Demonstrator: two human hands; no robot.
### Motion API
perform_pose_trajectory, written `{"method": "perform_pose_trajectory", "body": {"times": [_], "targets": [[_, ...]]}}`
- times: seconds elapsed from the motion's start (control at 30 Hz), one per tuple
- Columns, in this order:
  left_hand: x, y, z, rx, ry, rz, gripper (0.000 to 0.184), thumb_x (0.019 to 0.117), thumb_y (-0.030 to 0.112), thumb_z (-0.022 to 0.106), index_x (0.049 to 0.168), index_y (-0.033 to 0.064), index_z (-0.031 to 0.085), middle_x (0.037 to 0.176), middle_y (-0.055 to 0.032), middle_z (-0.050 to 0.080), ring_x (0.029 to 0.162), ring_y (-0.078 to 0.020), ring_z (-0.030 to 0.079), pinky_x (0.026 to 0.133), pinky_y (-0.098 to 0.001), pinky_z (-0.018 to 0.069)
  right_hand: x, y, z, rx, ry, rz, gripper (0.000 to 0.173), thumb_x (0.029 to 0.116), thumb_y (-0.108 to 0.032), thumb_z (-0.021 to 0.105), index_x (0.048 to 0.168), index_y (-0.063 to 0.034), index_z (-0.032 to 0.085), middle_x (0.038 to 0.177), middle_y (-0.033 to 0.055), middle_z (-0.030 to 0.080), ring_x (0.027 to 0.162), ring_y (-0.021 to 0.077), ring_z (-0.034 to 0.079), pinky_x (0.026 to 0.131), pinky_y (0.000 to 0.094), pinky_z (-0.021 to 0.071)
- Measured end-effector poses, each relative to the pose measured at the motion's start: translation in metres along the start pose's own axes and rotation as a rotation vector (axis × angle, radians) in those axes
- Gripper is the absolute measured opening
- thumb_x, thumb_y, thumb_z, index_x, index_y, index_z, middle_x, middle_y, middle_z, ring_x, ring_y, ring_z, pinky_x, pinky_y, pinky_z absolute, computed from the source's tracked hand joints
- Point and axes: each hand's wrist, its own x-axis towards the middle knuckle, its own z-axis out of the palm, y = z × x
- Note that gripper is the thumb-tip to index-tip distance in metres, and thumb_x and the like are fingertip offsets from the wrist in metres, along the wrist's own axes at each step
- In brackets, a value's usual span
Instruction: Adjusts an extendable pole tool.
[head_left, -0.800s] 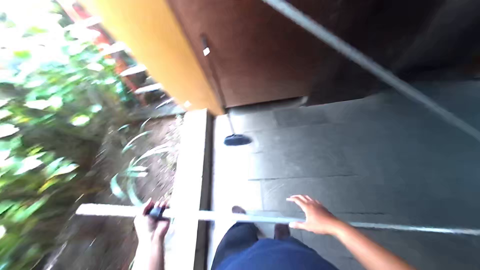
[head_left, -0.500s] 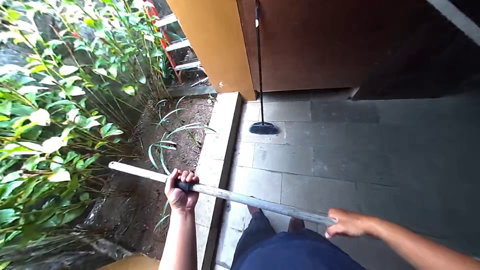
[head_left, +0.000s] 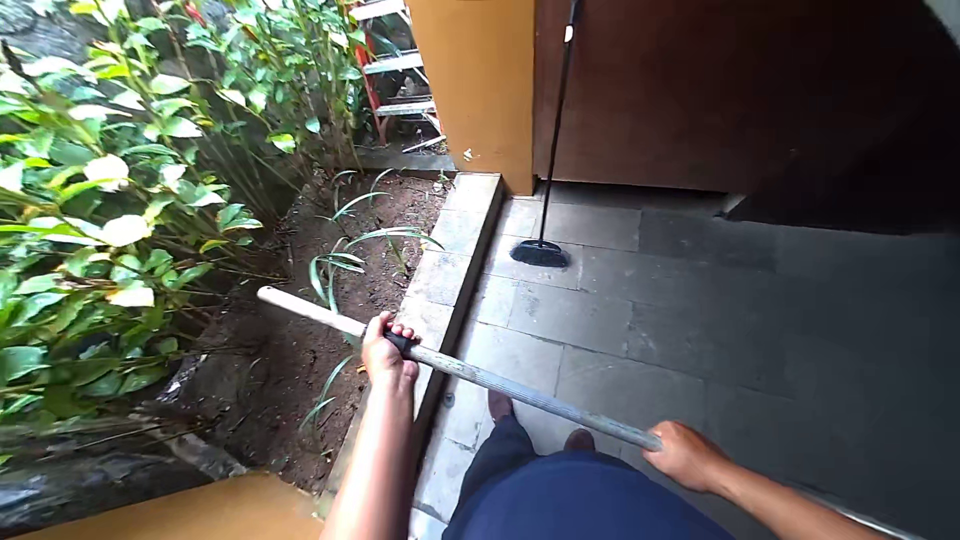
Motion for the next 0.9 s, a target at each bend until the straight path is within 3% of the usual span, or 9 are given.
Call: {"method": "perform_pose_trajectory", "body": {"times": [0.17, 0.3, 0.4, 0.5, 0.57, 0.7, 0.8, 0.9], "targets": [[-0.014, 0.008, 0.009, 0.019, -0.032, 0.04, 0.02, 0.1021, 0.026, 0.053, 0.083, 0.0233, 0.049, 0.06, 0.0076, 0.048, 0.05, -0.0079, 0.052, 0.053, -0.0277, 0.0526, -0.024, -0.004, -0.007, -0.003, 0.105, 0.007, 0.041, 0.0915, -0.048, 0.06, 0.09, -0.0084, 0.069, 0.092, 0.0158, 0.07, 0.095, 0.0358, 0.068, 0.079, 0.0614, 0.0506], [-0.023, 0.013, 0.019, -0.022, -0.015, 0.018, 0.015, 0.1001, 0.024, 0.057, 0.087, 0.0235, 0.049, 0.063, 0.0069, 0.05, 0.052, -0.0063, 0.054, 0.053, -0.024, 0.053, -0.033, -0.017, -0.018, 0.028, 0.245, -0.169, 0.042, 0.093, -0.054, 0.06, 0.097, -0.0129, 0.066, 0.087, 0.0099, 0.068, 0.087, 0.0299, 0.068, 0.076, 0.0547, 0.053], [-0.032, 0.016, 0.029, -0.029, -0.047, 0.025, 0.017, 0.1, 0.025, 0.057, 0.085, 0.0239, 0.049, 0.064, 0.0072, 0.05, 0.053, -0.0068, 0.055, 0.056, -0.0251, 0.0537, -0.036, -0.046, -0.033, 0.1, 0.227, -0.205, 0.048, 0.0935, -0.061, 0.058, 0.096, -0.0139, 0.066, 0.082, 0.0079, 0.067, 0.083, 0.0271, 0.067, 0.074, 0.0532, 0.0532], [-0.038, 0.018, 0.033, -0.051, -0.127, 0.046, 0.024, 0.101, 0.025, 0.055, 0.078, 0.0237, 0.048, 0.06, 0.0078, 0.048, 0.051, -0.0066, 0.054, 0.056, -0.0248, 0.0538, -0.033, -0.052, -0.046, 0.146, 0.132, -0.183, 0.053, 0.0938, -0.062, 0.059, 0.08, -0.0107, 0.064, 0.072, 0.0078, 0.059, 0.072, 0.0269, 0.061, 0.066, 0.053, 0.0483], [-0.038, 0.02, 0.029, -0.112, -0.27, 0.068, 0.03, 0.1028, 0.024, 0.049, 0.072, 0.022, 0.05, 0.056, 0.0073, 0.046, 0.049, -0.0073, 0.053, 0.056, -0.025, 0.0531, -0.035, -0.046, -0.052, 0.168, 0.063, -0.213, 0.048, 0.0946, -0.053, 0.061, 0.073, -0.0102, 0.059, 0.065, 0.0063, 0.053, 0.063, 0.0252, 0.055, 0.059, 0.0506, 0.0438], [-0.038, 0.014, 0.015, -0.316, -0.653, 0.107, 0.038, 0.106, 0.023, 0.039, 0.073, 0.0172, 0.057, 0.055, 0.0059, 0.048, 0.05, -0.0081, 0.052, 0.058, -0.0241, 0.0512, -0.051, -0.039, -0.063, 0.192, -0.038, -0.248, 0.039, 0.0944, -0.038, 0.064, 0.069, -0.0098, 0.055, 0.06, 0.0041, 0.047, 0.056, 0.0209, 0.049, 0.055, 0.0453, 0.0392], [-0.038, 0.006, 0.01, -0.442, -0.867, 0.119, 0.03, 0.1031, 0.024, 0.048, 0.079, 0.0132, 0.061, 0.058, 0.0041, 0.051, 0.053, -0.0092, 0.055, 0.059, -0.0255, 0.0515, -0.054, -0.031, -0.065, 0.186, -0.094, -0.265, 0.04, 0.0955, -0.036, 0.066, 0.069, -0.0086, 0.055, 0.058, 0.0041, 0.046, 0.054, 0.0197, 0.048, 0.053, 0.0437, 0.038], [-0.04, 0.003, 0.006, -0.535, -0.999, 0.09, 0.024, 0.0971, 0.023, 0.06, 0.076, 0.0128, 0.06, 0.058, 0.0042, 0.051, 0.052, -0.0087, 0.054, 0.058, -0.0243, 0.05, -0.054, -0.02, -0.069, 0.253, -0.214, -0.344, 0.045, 0.0942, -0.042, 0.07, 0.07, -0.0057, 0.056, 0.056, 0.0033, 0.046, 0.05, 0.0171, 0.046, 0.051, 0.0408, 0.0384]]}}
